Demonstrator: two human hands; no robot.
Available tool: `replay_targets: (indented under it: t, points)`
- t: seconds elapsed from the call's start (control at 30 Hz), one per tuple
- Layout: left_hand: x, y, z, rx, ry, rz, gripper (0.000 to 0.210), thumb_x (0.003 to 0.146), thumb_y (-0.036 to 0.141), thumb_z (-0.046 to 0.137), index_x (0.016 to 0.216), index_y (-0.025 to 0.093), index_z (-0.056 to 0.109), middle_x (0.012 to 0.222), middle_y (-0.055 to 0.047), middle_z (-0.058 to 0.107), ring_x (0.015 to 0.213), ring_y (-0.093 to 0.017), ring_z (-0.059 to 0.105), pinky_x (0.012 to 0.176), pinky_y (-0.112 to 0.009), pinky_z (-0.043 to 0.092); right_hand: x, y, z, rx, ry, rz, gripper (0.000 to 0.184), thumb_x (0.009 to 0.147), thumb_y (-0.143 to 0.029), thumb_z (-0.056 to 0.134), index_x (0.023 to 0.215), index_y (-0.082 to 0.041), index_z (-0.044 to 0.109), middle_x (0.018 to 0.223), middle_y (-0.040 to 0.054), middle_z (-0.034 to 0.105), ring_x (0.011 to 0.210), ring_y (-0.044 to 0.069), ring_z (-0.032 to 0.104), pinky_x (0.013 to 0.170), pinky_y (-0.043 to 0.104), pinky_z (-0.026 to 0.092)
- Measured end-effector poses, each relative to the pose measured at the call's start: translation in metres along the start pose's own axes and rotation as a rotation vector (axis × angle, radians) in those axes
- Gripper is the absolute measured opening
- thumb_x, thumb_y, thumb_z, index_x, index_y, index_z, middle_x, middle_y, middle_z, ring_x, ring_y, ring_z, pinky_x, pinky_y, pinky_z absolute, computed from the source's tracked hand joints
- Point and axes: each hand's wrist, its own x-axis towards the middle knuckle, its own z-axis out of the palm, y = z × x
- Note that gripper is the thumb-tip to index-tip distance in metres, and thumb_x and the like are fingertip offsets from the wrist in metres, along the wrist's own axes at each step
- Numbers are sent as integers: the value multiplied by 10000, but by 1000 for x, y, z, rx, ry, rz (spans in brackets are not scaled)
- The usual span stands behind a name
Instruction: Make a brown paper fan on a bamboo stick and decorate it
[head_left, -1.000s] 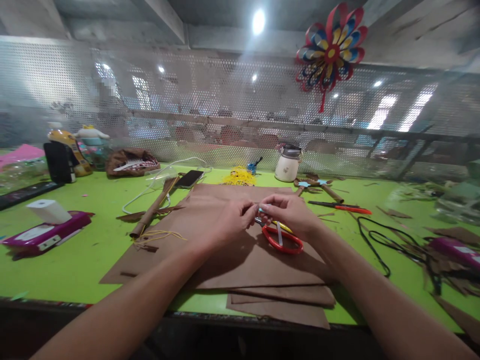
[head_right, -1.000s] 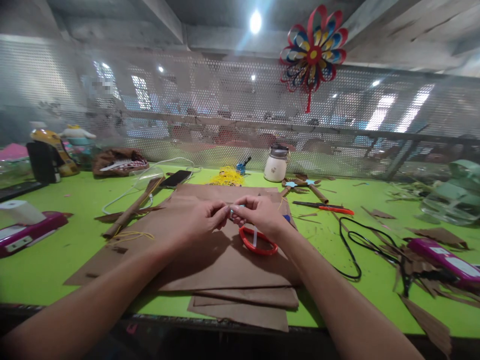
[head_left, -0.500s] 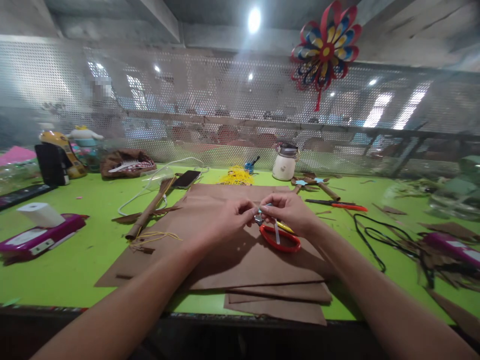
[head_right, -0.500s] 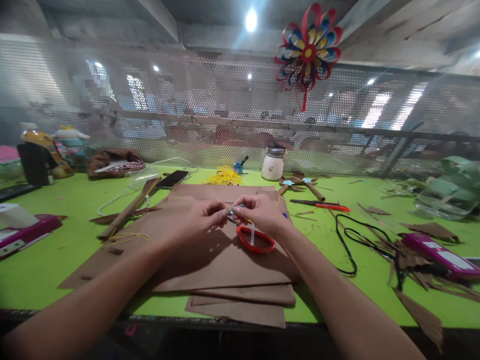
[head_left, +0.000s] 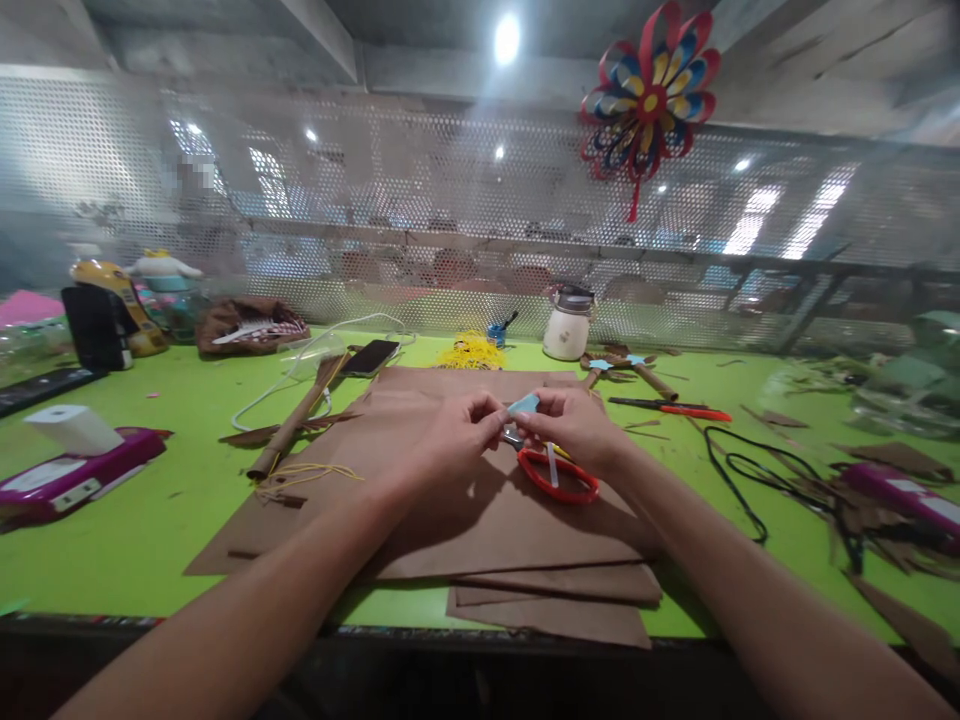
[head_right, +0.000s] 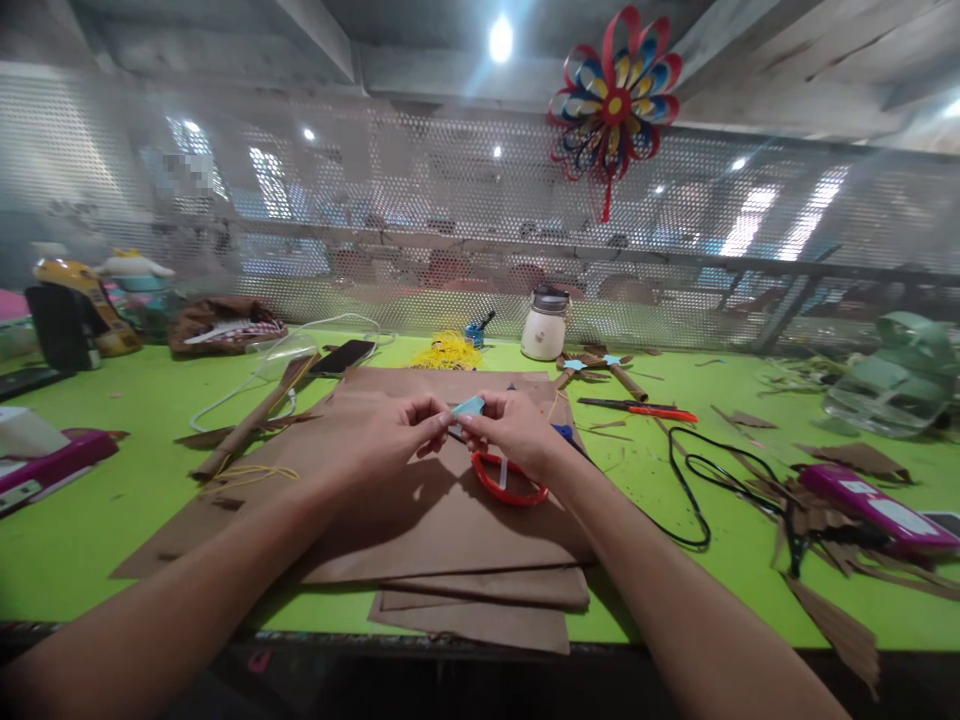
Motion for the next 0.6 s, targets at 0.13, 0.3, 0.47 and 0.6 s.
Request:
replay_targets:
  t: [0.13, 0.3, 0.47, 0.6]
  points:
    - [1, 0, -4, -23, -85, -27, 177, 815, 298, 517, 702, 166, 551, 563, 0, 521, 515, -101, 427, 493, -234, 302, 1, 5, -3, 19, -29, 32, 324, 645, -437, 745, 696, -148, 608, 592, -17, 582, 492, 76, 485, 503, 226, 379]
    - [2, 1, -10, 47, -161, -70, 222, 790, 367, 546, 748, 152, 580, 599, 2, 530, 529, -99, 426, 489, -227, 293, 2, 6, -7, -20, -67, 40, 331, 662, -446, 728, 688, -144, 595, 584, -15, 584, 471, 75, 480, 477, 222, 368]
    - [-4, 2, -12, 34, -230, -120, 176, 753, 321, 576, 710, 150, 564, 604, 20, 514, 542, -97, 434, 516, -222, 318, 0, 1, -11, -173, -183, 31, 262, 734, -404, 668, 700, -154, 596, 542, -32, 548, 469, 78, 456, 475, 223, 350]
    - [-6, 2, -10, -3, -225, -114, 162, 750, 303, 576, 677, 161, 549, 577, 28, 502, 521, -94, 424, 508, -222, 314, -1, -4, -15, -221, -215, 17, 211, 753, -376, 645, 713, -173, 600, 567, -27, 566, 511, 92, 489, 517, 234, 387]
